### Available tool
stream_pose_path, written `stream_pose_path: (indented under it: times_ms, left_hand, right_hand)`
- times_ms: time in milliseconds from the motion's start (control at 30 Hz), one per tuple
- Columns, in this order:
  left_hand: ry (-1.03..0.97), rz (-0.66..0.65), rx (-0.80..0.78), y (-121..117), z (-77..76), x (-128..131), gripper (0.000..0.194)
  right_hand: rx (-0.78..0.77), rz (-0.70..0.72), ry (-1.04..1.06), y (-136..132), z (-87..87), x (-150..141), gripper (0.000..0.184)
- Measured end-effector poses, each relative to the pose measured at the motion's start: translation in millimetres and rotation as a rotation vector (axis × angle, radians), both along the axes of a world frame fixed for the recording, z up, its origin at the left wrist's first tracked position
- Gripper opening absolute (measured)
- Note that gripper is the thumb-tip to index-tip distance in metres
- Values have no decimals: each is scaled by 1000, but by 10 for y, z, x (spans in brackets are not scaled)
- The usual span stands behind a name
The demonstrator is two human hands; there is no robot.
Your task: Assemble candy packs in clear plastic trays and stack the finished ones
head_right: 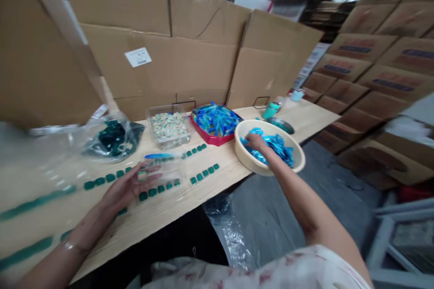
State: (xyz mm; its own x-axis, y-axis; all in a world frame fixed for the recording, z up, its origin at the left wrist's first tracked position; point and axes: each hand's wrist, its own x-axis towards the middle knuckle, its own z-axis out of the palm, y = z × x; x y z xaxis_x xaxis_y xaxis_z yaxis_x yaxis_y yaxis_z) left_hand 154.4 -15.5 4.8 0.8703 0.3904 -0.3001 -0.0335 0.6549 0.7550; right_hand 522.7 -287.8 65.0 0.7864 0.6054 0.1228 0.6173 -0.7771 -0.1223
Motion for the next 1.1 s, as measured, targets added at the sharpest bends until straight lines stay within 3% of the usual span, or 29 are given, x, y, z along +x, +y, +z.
stream_pose_path:
  times_ms: [100, 200, 267, 333, 400, 500, 567, 733, 867, 967, 1100]
  left_hand:
    - [-32, -11, -20, 11, 2, -7, 29]
    - [-58, -19, -27, 22, 1, -12, 30]
    - [-79, -31, -32, 24, 0, -16, 30]
    - [-97, -39, -34, 23, -3, -18, 28]
    - [-108, -43, -31, 18, -8, -16, 28]
    - [-118, -31, -25, 12, -17, -9, 28]
    - [-126, -13, -21, 12, -17, -10, 27]
    - [-159, 1, -6, 10, 35, -42, 25]
    - [-199, 26, 5, -27, 99, -57, 22]
    - [-207, 50, 7, -79, 183, -75, 19]
    - [-232, 84, 37, -181, 390, -236, 21]
  right_hand:
    - [69, -46, -37, -43, 90, 124, 26]
    - [365, 75, 32, 77, 260, -95, 33]
    - [538, 300, 230, 301, 323, -506, 37]
    - [599, 466, 402, 605, 304, -1037, 40]
    - [502, 651, 504, 908, 223, -1543, 32]
    - [371, 859, 373, 1204, 93, -2004, 24]
    - [394, 883, 200, 1269, 62, -2066, 23]
    - [573, 748, -40, 1219, 138, -1850, 23]
    - [441, 942, -57, 1202, 102, -1888, 29]
    - [399, 984, -138, 1217, 107, -2007, 30]
    - [644, 881, -171, 1211, 319, -2063, 23]
